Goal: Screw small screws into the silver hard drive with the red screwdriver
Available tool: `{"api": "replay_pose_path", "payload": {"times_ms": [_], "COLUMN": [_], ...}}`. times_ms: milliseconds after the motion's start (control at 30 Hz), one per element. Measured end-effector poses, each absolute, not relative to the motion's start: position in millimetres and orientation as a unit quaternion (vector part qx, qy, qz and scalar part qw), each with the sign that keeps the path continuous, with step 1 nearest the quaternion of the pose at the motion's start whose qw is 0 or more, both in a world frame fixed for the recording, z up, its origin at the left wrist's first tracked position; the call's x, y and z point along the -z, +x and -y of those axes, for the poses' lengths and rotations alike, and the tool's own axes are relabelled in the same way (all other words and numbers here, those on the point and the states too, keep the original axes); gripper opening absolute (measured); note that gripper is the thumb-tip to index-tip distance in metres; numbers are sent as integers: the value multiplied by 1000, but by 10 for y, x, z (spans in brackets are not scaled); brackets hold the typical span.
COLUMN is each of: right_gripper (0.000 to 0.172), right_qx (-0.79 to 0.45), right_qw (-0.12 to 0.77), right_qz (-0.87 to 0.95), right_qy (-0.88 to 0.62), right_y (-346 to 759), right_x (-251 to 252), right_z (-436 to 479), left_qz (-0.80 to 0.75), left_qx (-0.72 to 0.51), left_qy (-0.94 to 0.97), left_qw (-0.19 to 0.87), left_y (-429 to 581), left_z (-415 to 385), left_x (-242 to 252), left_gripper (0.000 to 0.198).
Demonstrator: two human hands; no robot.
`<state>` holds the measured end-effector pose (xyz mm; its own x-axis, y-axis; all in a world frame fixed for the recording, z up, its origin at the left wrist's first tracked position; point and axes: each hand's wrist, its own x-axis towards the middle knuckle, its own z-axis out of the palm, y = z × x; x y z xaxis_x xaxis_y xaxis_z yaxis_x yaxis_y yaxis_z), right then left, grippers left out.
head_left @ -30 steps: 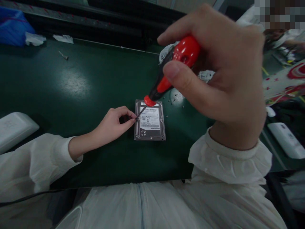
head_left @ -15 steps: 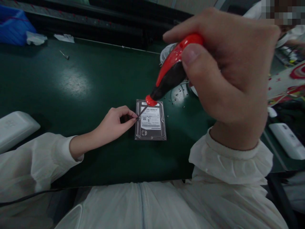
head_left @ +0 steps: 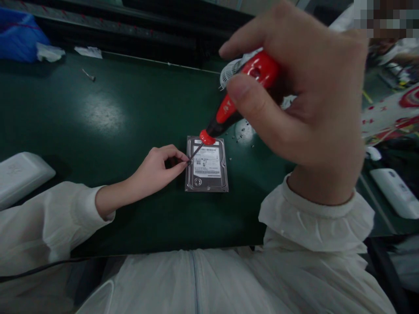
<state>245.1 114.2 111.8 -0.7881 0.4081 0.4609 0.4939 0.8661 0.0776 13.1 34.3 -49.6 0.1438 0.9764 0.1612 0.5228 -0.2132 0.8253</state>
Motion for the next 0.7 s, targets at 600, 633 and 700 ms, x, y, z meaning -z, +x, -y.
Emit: {"api": "replay_pose_path", "payload": {"times_ms": [600, 633, 700], "right_gripper": [52, 53, 59], "right_qx": [81, 98, 115], "right_qw": [232, 229, 225], "right_qz": [948, 944, 937], "right_qy": [-201, -217, -241], "right_y": [2480, 2477, 2475], "right_x": [-1111, -1115, -1123], "right_z": [-1186, -1185, -1181], "left_qz": [-543, -544, -545], "left_qx": [-365, -364, -363], "left_qy": [688, 689, 689], "left_qw": [313, 312, 311], "left_y": [128, 128, 129], "left_z": [-349, -350, -350], "left_x": [498, 500, 502], "left_gripper": [16, 16, 16]}}
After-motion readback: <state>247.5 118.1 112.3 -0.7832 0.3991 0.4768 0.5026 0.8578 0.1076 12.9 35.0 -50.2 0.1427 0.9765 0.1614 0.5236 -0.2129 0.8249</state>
